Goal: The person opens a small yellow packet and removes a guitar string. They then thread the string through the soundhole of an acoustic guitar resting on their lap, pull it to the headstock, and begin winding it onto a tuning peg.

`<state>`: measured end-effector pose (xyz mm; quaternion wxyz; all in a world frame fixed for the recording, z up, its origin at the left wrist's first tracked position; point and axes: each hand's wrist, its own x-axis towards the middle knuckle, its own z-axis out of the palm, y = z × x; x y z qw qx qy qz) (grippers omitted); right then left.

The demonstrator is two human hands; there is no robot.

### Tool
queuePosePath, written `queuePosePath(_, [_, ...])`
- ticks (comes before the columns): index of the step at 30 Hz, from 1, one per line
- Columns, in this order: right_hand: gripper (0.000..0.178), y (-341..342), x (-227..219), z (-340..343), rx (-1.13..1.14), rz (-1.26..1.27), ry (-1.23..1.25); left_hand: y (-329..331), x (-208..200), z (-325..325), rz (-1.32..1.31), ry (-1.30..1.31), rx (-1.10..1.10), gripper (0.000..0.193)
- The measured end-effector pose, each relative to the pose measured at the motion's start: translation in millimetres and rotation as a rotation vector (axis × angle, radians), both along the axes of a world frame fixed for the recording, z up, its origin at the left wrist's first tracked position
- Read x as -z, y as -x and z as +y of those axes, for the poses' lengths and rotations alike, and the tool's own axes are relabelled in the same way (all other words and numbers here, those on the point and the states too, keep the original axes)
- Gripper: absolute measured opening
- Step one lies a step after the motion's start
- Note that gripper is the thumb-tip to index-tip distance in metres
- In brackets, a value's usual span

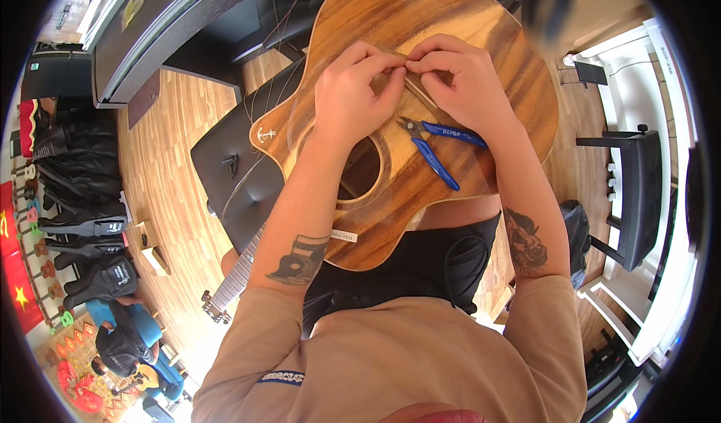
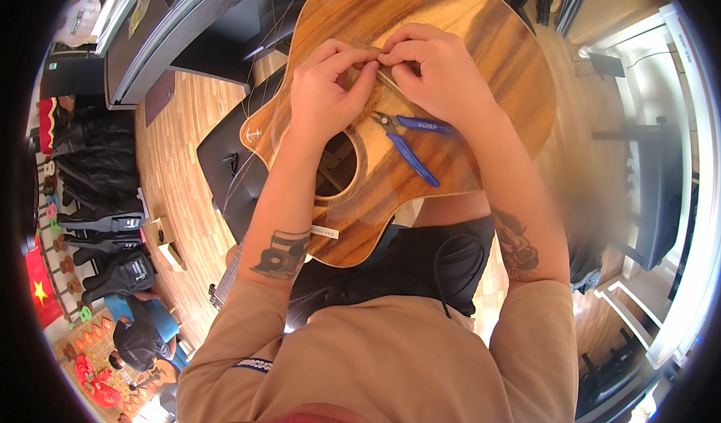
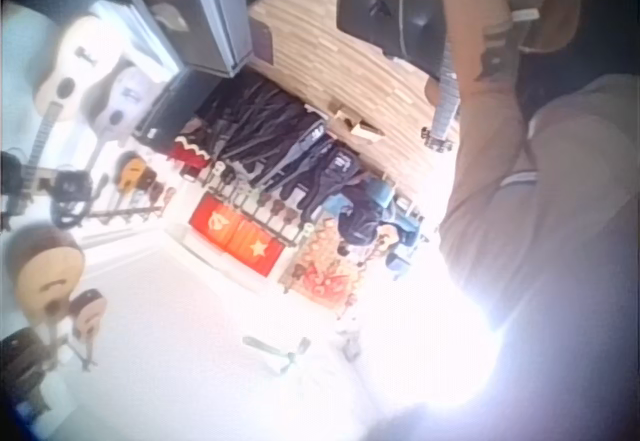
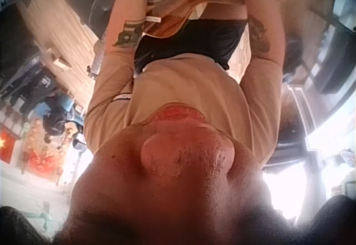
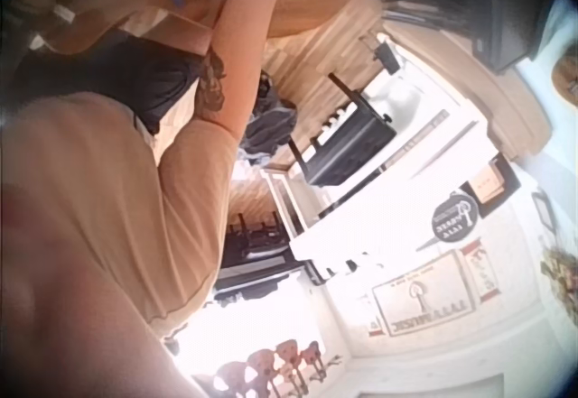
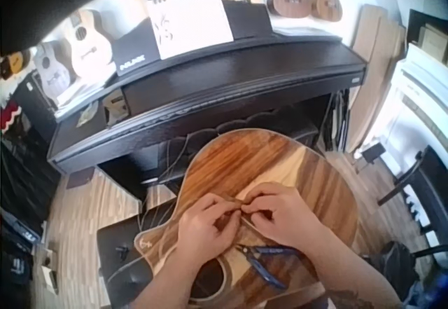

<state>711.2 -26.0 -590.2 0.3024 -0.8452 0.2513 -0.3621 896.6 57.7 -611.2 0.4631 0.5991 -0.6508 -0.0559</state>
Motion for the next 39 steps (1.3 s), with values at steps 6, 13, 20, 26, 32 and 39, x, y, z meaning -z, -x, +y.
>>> queuePosePath(6, [0.023, 0.8, 7.5, -4.4, -0.011, -0.138, -0.177, 2.0, -2.6, 1.5, 0.011, -0.019, -0.016, 0.014])
queuePosePath(13, [0.025, 4.4, 10.7, -5.6, -0.065, -0.044, -0.030, 1.7, -5.4, 1.1, 0.015, -0.058, -0.018, 0.007])
queuePosePath(20, [0.021, 1.9, 1.7, -2.2, -0.075, 0.006, -0.039, 2.6, -3.2, 0.0, 0.003, -0.075, -0.030, 0.007])
queuePosePath(26, [0.025, 5.3, 5.3, -8.5, -0.094, 0.008, -0.160, 1.4, -2.1, 0.5, 0.021, -0.025, -0.019, 0.009])
queuePosePath(32, [0.034, 3.1, 7.9, -5.7, -0.116, -0.098, -0.253, -4.8, -18.6, 24.0, 0.052, -0.074, 0.021, 0.011])
queuePosePath(39, [0.036, 8.5, -29.4, 43.7, -0.070, 0.191, 0.127, -24.0, -33.4, 99.4, -0.094, -0.138, -0.092, 0.010])
